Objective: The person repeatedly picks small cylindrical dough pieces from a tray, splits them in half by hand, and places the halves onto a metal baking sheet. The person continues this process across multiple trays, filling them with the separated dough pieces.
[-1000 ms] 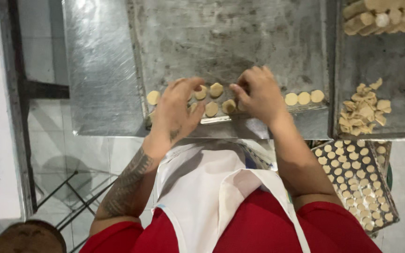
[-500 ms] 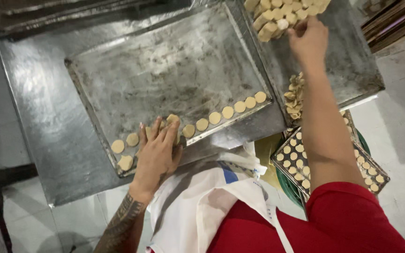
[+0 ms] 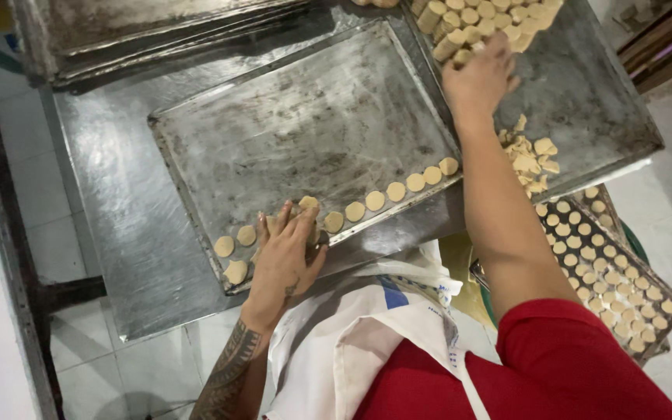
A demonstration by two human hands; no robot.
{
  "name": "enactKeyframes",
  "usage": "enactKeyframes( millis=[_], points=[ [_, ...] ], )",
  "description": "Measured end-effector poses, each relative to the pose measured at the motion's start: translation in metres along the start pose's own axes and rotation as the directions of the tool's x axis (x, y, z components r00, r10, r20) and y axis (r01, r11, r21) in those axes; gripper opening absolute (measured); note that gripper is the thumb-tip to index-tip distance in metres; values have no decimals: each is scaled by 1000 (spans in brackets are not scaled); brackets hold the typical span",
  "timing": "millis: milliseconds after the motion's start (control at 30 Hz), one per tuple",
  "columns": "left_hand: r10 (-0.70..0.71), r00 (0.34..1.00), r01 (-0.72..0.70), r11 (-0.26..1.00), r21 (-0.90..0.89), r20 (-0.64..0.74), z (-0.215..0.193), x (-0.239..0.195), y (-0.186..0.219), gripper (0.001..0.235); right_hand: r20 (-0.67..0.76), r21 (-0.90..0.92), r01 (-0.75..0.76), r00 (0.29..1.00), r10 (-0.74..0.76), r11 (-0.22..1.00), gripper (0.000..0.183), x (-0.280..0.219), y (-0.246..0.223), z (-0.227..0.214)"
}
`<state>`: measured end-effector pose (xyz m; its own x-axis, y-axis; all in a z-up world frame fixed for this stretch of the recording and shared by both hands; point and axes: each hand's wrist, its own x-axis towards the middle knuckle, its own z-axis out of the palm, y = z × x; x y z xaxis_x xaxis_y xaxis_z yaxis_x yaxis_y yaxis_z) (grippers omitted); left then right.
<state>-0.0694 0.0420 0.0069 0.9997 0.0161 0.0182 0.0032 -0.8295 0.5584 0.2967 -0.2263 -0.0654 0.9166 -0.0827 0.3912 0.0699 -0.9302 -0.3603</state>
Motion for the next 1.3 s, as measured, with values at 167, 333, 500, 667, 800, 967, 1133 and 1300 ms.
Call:
enactKeyframes(
  millis=[167, 333, 500, 667, 800, 967, 1133, 1300],
  points=[
    [14, 988, -59, 955, -292, -154, -12, 3, 11, 54, 81, 135, -77, 995, 66, 988, 60, -17, -4, -24],
    [-224, 975, 168, 737, -655, -1, -10, 30, 20, 46, 51, 415, 153, 980, -191, 897, 49, -68, -47, -66],
    [-297, 955, 128, 376, -918, 11, 26, 76, 3, 53, 82, 432, 641, 673, -735, 635, 60, -157, -129, -112],
    [-428, 897, 204, 181, -962, 110, 20, 62, -28, 36, 225, 583, 604, 523, -822, 543, 63, -181, -170, -140],
    [-428, 903, 177, 292, -940, 37, 0, 37, -31, 31, 309, 687, 443, 540, -783, 576, 43, -160, -157, -127],
    [-390, 915, 243, 337, -910, 100, -9, 30, -25, 34, 518, 723, 167, 511, -686, 670, 26, -169, -146, -103],
    [-315, 942, 198, 248, -948, 114, 2, 43, -23, 46, 596, 769, -80, 450, -665, 635, 22, -179, -143, -90],
    [-376, 913, 296, 352, -888, 155, -9, 43, -16, 52, 701, 685, -148, 399, -591, 713, 24, -172, -137, -93]
  ],
)
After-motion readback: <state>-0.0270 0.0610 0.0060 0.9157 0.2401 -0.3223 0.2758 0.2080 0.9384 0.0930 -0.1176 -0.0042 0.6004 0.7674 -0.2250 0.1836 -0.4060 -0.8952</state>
